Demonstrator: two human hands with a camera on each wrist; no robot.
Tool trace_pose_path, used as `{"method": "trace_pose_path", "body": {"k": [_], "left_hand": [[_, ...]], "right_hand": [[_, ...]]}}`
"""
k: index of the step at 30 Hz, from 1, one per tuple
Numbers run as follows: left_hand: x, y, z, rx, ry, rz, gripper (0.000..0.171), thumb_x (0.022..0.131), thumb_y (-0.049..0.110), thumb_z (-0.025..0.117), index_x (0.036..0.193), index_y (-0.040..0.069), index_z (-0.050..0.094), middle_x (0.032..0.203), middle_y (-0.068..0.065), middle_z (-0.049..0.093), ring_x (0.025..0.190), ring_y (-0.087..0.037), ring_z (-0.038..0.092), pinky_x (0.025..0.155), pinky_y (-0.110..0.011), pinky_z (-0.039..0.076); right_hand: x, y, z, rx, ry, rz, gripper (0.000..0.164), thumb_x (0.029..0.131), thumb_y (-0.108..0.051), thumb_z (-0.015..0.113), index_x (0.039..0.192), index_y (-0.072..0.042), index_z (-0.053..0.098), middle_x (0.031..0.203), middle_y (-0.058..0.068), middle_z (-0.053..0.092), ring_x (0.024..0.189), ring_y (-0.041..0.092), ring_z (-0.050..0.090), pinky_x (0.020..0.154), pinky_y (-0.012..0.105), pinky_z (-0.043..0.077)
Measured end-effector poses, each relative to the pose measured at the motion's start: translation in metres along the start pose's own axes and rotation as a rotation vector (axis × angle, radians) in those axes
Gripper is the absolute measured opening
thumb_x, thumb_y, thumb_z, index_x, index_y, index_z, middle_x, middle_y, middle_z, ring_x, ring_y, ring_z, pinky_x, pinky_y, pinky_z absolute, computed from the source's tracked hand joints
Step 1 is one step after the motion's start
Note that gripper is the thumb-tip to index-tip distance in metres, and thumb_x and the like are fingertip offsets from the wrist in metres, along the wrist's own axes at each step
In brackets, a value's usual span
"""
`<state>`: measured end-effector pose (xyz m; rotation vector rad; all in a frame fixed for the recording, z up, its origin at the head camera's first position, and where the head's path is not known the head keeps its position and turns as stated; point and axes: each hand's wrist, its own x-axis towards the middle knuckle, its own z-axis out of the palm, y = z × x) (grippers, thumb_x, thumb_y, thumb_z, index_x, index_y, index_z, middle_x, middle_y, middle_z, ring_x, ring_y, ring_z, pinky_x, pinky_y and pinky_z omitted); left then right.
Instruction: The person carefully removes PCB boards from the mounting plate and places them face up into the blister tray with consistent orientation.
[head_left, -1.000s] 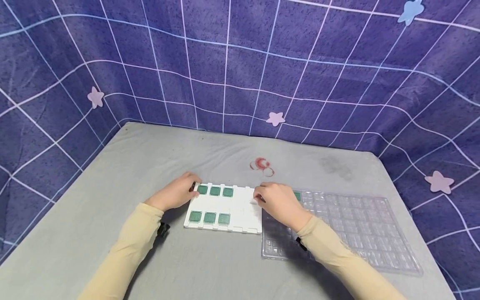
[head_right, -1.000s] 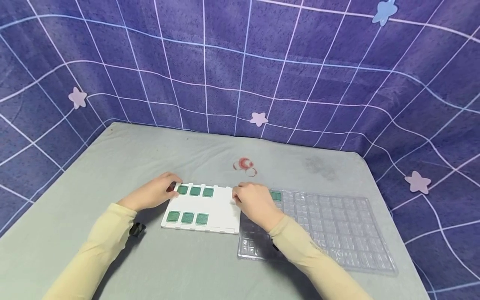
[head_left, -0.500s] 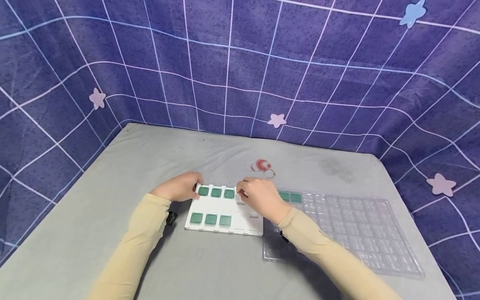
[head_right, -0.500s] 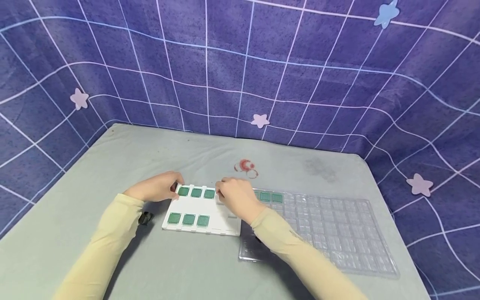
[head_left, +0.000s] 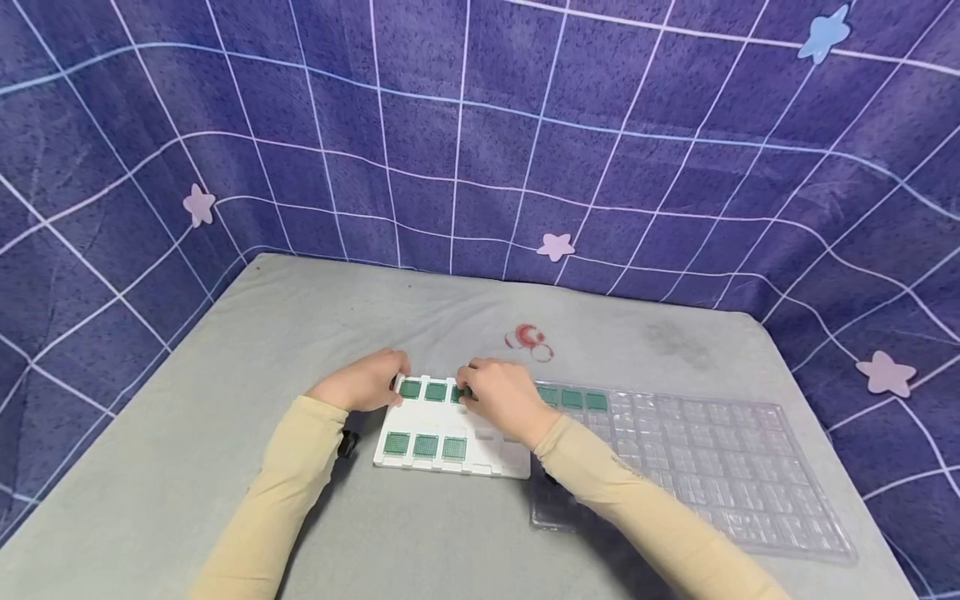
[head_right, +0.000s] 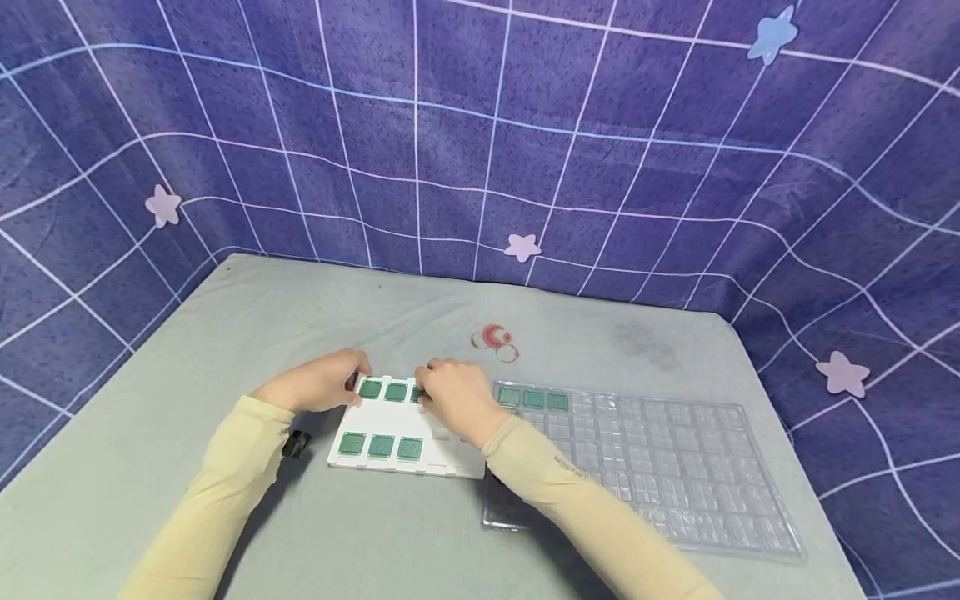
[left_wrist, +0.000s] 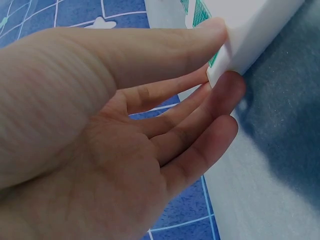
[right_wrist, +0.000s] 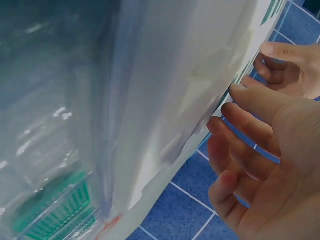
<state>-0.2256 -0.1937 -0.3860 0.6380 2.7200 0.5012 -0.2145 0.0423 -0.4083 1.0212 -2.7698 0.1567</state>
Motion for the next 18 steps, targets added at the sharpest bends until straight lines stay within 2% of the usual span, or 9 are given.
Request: {"method": "trace_pose_path", "body": {"k": [4,12,18], "left_hand": [[-0.0012,0.0014,-0.0005,0.010,0.003,-0.015,0.038,0.087,0.004,0.076,0.119,-0.008,0.061,0.118,-0.020,0.064,0.112,-0.032,0.061,0.105,-0.048,0.050],[-0.0017,0.0034,0.0001,0.006,-0.003,-0.045,0.038,0.087,0.004,0.075,0.121,-0.007,0.062,0.119,-0.020,0.064,0.112,-0.032,0.061,0.105,-0.049,0.051],[0.0002,0.0014,0.0015,0.007,0.006,-0.048,0.037,0.087,0.005,0.075,0.120,-0.006,0.062,0.117,-0.018,0.064,0.105,-0.027,0.061,0.102,-0.047,0.052]], "right_hand": [[0.0027,-0.0036,0.0005,-0.022,-0.006,-0.013,0.021,0.086,-0.032,0.081,0.099,-0.018,0.073,0.092,-0.004,0.072,0.081,0.013,0.070,0.063,0.030,0.059],[0.0035,-0.0088,0.0001,-0.134,0.002,-0.033,0.024,0.085,-0.039,0.081,0.092,-0.018,0.070,0.083,-0.004,0.070,0.075,0.014,0.067,0.060,0.029,0.056],[0.0043,-0.0087,0.0007,-0.153,0.012,-0.047,0.023,0.085,-0.039,0.081,0.090,-0.019,0.071,0.082,-0.005,0.070,0.075,0.013,0.067,0.063,0.029,0.056]]}}
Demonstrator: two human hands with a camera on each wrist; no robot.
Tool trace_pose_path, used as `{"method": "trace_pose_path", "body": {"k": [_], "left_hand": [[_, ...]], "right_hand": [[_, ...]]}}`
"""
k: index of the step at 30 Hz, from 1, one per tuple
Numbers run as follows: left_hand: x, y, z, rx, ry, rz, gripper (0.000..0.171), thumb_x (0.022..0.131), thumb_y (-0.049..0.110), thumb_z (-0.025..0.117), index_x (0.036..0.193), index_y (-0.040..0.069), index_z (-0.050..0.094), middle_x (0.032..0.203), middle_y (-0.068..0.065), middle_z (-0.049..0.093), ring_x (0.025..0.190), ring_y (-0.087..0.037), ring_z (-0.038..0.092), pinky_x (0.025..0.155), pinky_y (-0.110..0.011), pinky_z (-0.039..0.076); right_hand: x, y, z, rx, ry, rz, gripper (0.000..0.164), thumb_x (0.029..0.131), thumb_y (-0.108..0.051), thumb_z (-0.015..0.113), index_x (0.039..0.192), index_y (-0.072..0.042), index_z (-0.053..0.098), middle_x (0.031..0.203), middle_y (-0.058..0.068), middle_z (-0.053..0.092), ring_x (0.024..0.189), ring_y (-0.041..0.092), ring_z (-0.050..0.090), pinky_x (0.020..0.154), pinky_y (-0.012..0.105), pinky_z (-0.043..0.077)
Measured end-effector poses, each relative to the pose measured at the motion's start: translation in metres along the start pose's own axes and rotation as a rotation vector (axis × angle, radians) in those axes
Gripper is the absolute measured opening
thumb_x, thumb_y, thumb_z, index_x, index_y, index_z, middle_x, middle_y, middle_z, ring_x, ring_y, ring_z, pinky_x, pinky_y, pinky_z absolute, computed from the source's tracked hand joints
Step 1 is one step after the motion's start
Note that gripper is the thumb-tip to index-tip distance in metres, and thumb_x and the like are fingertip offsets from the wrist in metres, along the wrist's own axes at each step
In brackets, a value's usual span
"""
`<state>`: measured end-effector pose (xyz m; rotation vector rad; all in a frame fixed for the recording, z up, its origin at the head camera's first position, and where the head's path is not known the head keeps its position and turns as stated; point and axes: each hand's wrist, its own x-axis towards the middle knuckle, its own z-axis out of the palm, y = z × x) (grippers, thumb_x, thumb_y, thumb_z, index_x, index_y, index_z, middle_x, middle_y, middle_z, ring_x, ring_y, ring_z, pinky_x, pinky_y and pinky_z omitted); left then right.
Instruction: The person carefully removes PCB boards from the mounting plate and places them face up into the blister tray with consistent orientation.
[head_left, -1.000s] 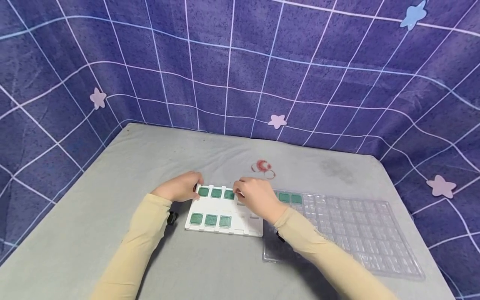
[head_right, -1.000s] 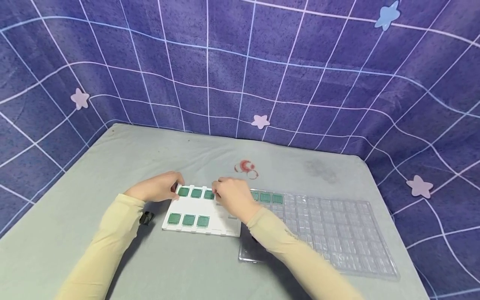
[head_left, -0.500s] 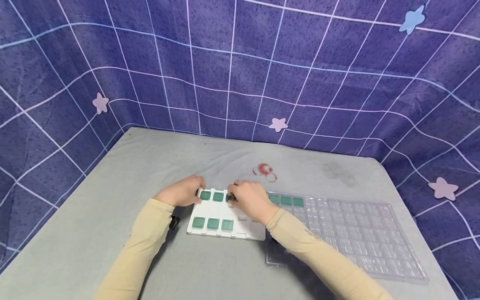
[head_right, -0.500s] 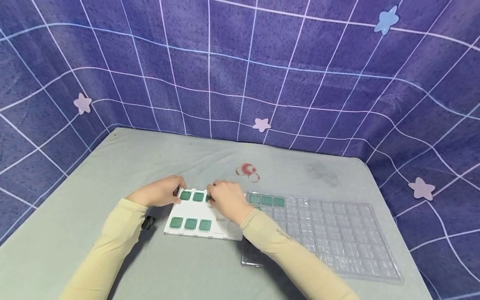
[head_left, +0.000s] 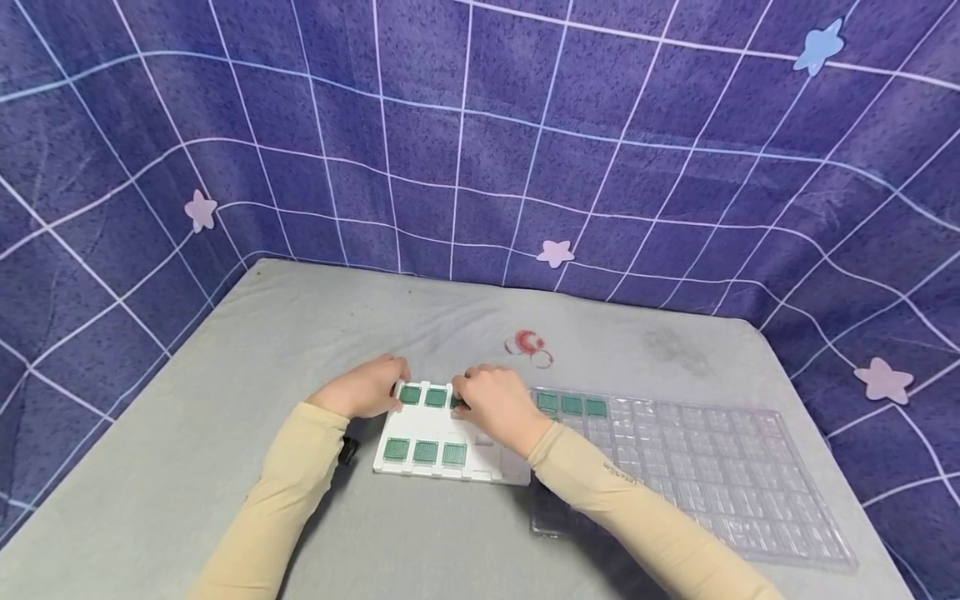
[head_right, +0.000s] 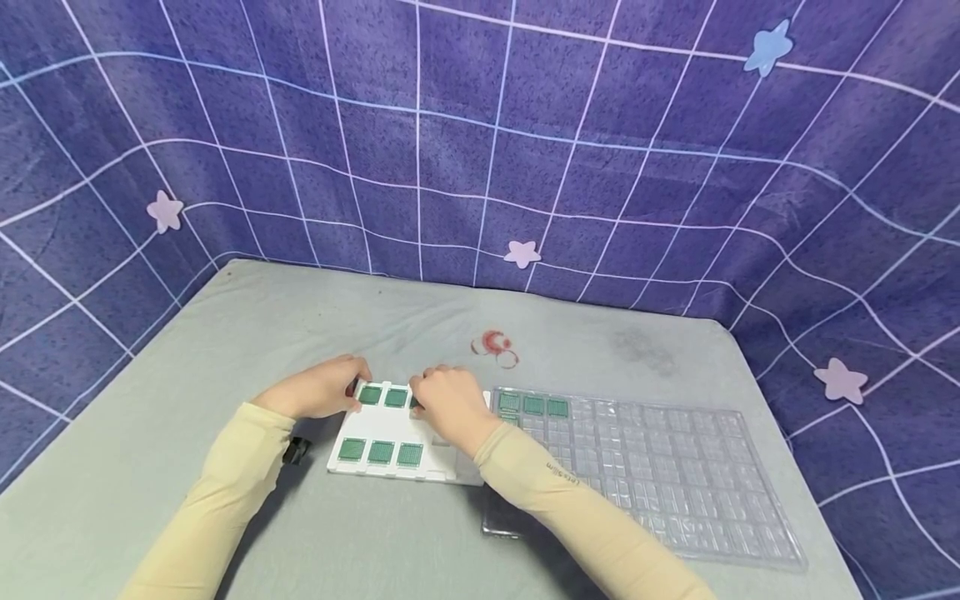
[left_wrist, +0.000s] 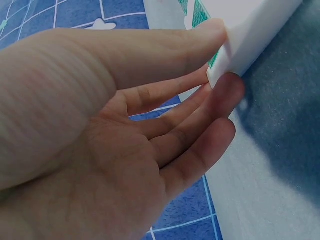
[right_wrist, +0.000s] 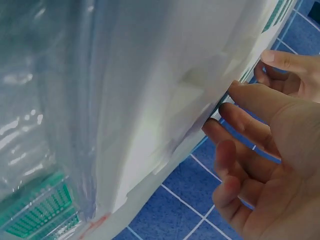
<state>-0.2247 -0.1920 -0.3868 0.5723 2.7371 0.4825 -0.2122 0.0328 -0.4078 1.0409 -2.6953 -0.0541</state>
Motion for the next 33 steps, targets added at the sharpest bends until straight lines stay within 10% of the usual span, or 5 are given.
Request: {"method": "trace_pose_path", "body": {"k": [33], "left_hand": [[-0.001,-0.001,-0.001,0.001,0.003,0.019,0.037,0.087,0.004,0.075,0.120,-0.007,0.062,0.120,-0.020,0.064,0.113,-0.033,0.062,0.106,-0.050,0.051]], "right_hand": [[-0.012,0.002,-0.009,0.066,0.026,-0.003,0.019,0.084,-0.031,0.084,0.092,-0.019,0.072,0.086,-0.006,0.070,0.081,0.013,0.069,0.067,0.031,0.058]]}}
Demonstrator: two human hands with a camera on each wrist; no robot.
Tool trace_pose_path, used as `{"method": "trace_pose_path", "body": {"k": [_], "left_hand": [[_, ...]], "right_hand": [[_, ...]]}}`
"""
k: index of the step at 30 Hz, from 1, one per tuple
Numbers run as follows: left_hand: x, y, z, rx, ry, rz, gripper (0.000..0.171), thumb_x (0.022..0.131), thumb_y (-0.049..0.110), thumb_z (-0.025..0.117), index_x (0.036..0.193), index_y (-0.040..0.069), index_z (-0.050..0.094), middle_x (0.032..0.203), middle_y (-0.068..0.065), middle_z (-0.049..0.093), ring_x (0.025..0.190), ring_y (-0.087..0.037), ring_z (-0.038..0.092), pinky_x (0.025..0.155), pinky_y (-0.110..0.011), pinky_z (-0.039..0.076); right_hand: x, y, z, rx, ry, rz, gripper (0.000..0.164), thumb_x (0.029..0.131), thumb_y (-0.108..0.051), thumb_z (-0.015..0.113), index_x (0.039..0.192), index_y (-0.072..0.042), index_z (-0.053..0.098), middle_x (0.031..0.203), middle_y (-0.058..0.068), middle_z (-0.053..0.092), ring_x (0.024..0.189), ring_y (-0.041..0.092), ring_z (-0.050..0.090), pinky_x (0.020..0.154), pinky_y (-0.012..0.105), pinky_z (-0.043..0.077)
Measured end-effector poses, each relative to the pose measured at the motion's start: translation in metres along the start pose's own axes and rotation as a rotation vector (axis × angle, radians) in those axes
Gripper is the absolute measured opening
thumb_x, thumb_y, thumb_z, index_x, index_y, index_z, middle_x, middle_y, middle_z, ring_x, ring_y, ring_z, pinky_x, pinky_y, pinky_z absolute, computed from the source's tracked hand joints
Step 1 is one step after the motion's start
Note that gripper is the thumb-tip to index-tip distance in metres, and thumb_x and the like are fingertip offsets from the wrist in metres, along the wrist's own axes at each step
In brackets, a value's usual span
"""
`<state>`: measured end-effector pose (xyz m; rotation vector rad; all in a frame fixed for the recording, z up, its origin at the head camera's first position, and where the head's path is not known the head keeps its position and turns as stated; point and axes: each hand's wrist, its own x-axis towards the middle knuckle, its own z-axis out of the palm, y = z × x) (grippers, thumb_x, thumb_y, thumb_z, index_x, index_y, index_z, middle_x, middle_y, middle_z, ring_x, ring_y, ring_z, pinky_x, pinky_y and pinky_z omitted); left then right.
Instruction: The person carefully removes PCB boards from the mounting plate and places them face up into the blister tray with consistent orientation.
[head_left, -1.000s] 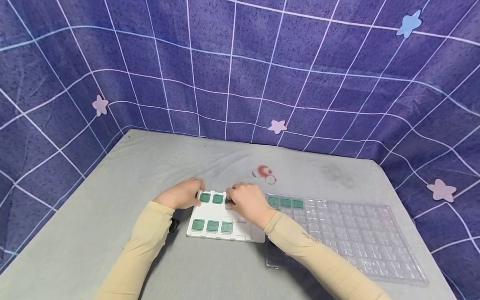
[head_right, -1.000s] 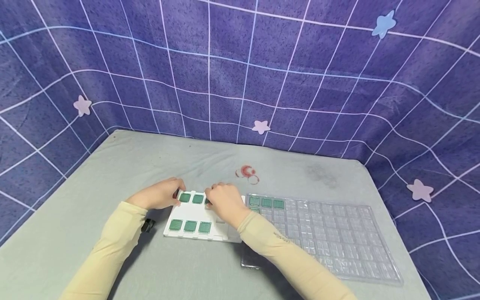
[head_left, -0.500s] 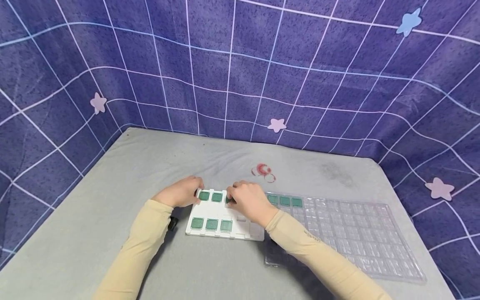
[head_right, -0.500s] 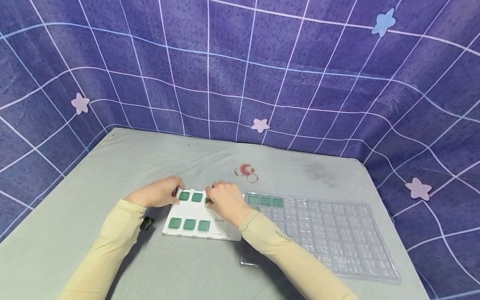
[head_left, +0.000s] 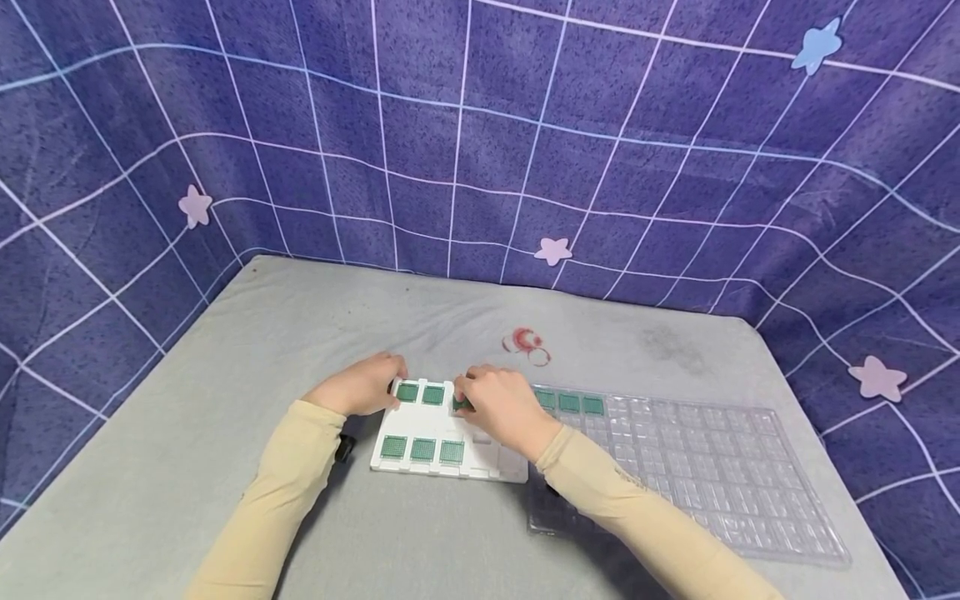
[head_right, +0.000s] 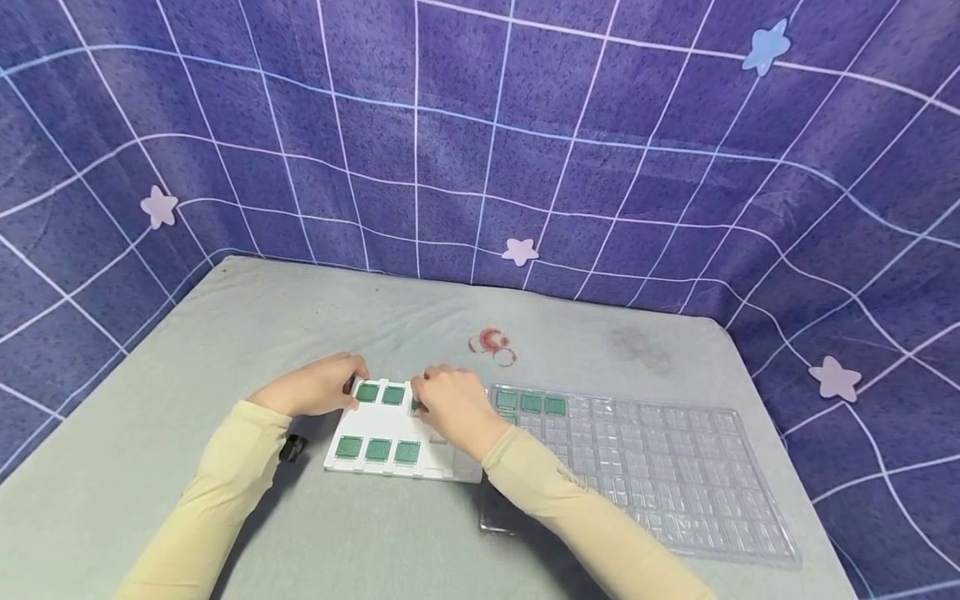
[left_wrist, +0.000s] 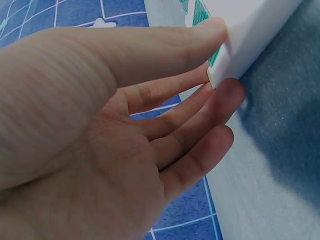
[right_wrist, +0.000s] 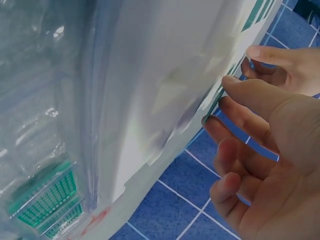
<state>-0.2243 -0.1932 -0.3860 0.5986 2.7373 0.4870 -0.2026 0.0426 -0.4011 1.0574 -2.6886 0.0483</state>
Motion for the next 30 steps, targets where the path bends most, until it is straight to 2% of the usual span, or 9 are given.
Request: {"method": "trace_pose_path", "body": {"k": [16,30], "left_hand": [[0.000,0.003,0.000,-0.010,-0.019,-0.022,0.038,0.089,0.006,0.074,0.123,-0.005,0.061,0.125,-0.020,0.063,0.117,-0.036,0.061,0.106,-0.052,0.050],[-0.002,0.002,-0.002,-0.019,-0.026,-0.025,0.038,0.089,0.007,0.074,0.123,-0.005,0.061,0.123,-0.019,0.062,0.114,-0.033,0.061,0.105,-0.051,0.050]], "right_hand": [[-0.026,0.013,-0.007,0.041,0.052,0.022,0.016,0.080,-0.024,0.087,0.088,-0.021,0.073,0.084,-0.007,0.069,0.076,0.011,0.066,0.062,0.027,0.057],[-0.070,0.042,-0.010,0.086,0.049,0.111,0.021,0.077,-0.022,0.088,0.091,-0.022,0.073,0.087,-0.009,0.068,0.073,0.010,0.067,0.060,0.027,0.056]]}}
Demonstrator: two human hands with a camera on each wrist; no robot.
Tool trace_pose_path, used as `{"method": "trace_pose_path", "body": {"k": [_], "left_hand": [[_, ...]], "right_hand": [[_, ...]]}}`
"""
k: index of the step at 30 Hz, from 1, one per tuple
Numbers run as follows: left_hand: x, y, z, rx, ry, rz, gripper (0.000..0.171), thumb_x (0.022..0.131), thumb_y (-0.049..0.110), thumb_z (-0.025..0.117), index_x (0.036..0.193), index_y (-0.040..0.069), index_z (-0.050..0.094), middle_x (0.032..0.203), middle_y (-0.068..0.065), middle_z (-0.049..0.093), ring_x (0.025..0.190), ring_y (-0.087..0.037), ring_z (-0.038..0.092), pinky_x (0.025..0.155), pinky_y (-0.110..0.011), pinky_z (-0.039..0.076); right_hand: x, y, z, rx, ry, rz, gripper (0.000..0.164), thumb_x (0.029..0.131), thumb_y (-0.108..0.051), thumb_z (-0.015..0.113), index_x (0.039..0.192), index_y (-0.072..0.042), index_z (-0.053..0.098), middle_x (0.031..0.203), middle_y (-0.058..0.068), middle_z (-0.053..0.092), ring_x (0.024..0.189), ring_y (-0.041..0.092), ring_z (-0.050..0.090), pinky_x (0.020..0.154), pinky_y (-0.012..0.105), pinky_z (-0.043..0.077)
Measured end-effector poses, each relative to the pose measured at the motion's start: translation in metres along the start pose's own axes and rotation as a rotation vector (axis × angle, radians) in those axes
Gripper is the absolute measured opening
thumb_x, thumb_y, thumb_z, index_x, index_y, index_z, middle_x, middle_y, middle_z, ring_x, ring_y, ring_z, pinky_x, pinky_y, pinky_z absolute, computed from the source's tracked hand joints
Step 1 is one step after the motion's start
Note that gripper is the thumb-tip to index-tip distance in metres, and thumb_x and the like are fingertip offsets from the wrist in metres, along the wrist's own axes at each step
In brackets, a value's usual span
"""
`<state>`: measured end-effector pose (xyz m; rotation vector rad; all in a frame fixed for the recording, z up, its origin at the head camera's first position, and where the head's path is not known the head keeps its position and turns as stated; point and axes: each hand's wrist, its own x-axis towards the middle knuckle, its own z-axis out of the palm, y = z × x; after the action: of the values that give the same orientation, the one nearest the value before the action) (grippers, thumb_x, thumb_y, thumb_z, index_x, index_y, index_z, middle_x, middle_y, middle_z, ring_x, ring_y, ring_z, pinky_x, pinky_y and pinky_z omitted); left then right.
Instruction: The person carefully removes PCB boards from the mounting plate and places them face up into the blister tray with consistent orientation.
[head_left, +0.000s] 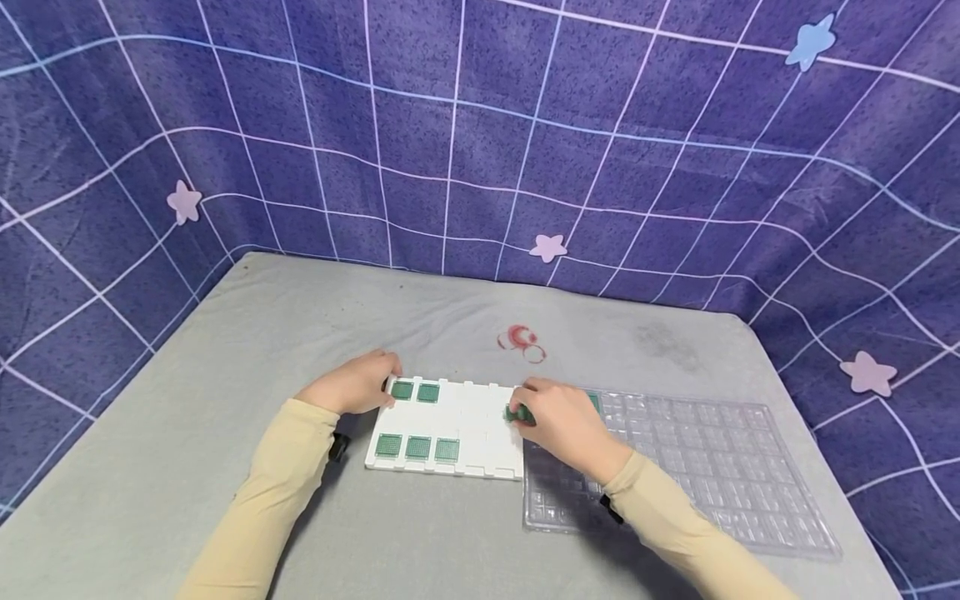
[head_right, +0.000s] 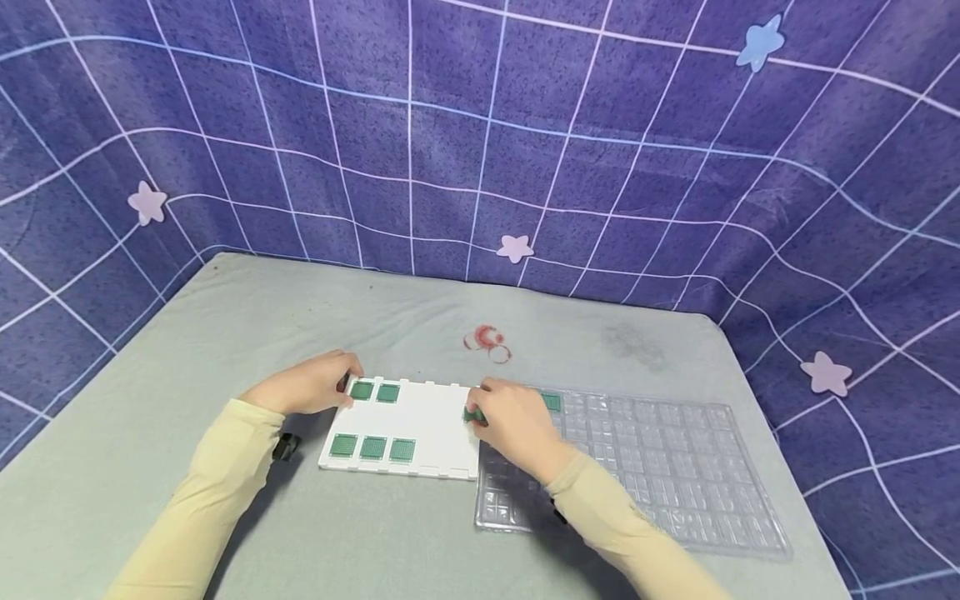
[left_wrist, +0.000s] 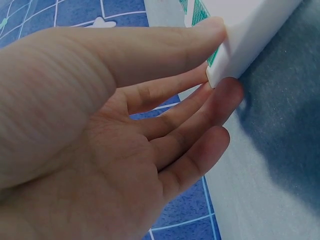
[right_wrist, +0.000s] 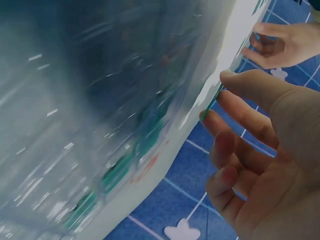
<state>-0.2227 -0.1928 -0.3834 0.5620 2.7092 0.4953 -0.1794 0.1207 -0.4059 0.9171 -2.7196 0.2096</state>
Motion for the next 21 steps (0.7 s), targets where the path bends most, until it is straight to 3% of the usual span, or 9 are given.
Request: {"method": "trace_pose_path", "body": {"k": [8,21], "left_hand": [[-0.001,-0.002,-0.001,-0.003,0.006,0.006,0.038,0.089,0.007,0.074,0.123,-0.005,0.061,0.123,-0.020,0.062,0.115,-0.034,0.061,0.107,-0.052,0.050],[-0.002,0.002,-0.002,-0.008,0.010,0.024,0.037,0.088,0.006,0.074,0.120,-0.007,0.061,0.122,-0.021,0.063,0.117,-0.036,0.060,0.108,-0.052,0.048]], "right_hand": [[-0.019,0.020,-0.003,-0.017,0.035,0.006,0.020,0.077,-0.022,0.088,0.091,-0.021,0.073,0.086,-0.007,0.069,0.068,0.007,0.063,0.057,0.025,0.054],[-0.046,0.046,-0.011,-0.007,-0.050,0.110,0.023,0.076,-0.027,0.089,0.093,-0.023,0.075,0.091,-0.007,0.072,0.067,0.008,0.063,0.054,0.028,0.053]]}}
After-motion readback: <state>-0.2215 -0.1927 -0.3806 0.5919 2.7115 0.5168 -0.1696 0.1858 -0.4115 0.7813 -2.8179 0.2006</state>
